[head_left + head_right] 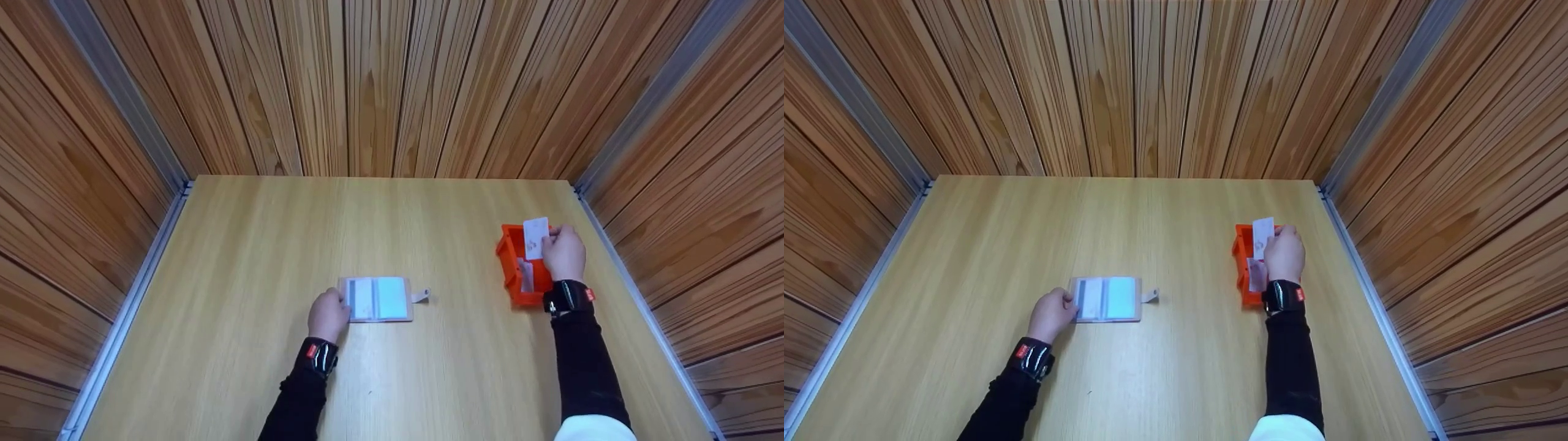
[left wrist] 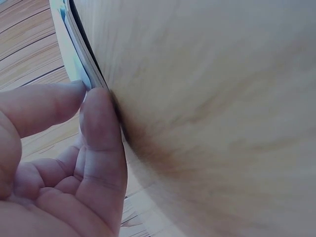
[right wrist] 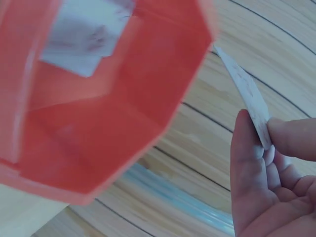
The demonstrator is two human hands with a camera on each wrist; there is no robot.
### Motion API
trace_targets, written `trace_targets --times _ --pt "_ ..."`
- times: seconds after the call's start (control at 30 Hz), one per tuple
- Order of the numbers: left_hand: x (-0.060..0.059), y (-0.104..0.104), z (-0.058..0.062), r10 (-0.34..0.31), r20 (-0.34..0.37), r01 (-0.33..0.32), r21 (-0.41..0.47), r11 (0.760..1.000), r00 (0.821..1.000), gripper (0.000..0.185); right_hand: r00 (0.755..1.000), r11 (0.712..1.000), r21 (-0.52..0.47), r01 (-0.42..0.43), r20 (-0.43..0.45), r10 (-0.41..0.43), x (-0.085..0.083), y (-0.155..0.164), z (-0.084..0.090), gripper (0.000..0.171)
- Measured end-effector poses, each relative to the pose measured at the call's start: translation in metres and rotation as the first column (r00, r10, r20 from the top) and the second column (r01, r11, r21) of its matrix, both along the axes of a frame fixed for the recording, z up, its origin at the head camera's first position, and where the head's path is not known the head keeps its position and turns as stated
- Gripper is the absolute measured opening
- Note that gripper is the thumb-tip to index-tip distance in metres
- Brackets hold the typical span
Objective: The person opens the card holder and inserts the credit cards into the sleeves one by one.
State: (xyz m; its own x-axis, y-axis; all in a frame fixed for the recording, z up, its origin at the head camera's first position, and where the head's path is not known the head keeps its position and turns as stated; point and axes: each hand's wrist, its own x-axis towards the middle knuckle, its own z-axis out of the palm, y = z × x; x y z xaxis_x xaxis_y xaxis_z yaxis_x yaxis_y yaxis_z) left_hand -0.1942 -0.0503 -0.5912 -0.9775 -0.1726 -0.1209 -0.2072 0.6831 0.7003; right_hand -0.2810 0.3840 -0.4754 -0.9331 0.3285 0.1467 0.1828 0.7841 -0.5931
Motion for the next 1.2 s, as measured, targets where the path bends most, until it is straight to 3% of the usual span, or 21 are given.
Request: trace_targets --times 0.4,0.67,0.87,1.07,1.2 --pt "0.001 0.001 0.000 0.004 0.012 -0.004 0.006 1.000 1.000 0.012 1.000 0.993 -0.115 -0.029 0.005 0.030 0.008 -0.029 0.012 0.031" --pt "0.001 0.000 -0.001 -0.007 -0.063 0.006 -0.016 1.000 0.998 0.009 0.984 0.989 -0.090 -0.114 -0.145 0.100 0.007 -0.049 0.005 0.023" --pt "0.000 0.001 -0.001 0.004 -0.023 -0.004 0.002 1.000 1.000 0.009 0.984 0.978 -0.130 -0.160 -0.097 0.148 0.009 -0.068 0.003 0.025" --pt "0.000 0.001 -0.002 0.005 -0.023 -0.005 0.009 1.000 1.000 0.010 0.963 0.965 -0.139 -0.222 -0.190 0.194 0.014 -0.087 -0.004 0.022" --pt "0.000 0.001 -0.003 0.007 -0.028 -0.006 0.012 1.000 1.000 0.009 0.958 0.957 -0.159 -0.244 -0.191 0.213 0.016 -0.099 -0.009 0.023"
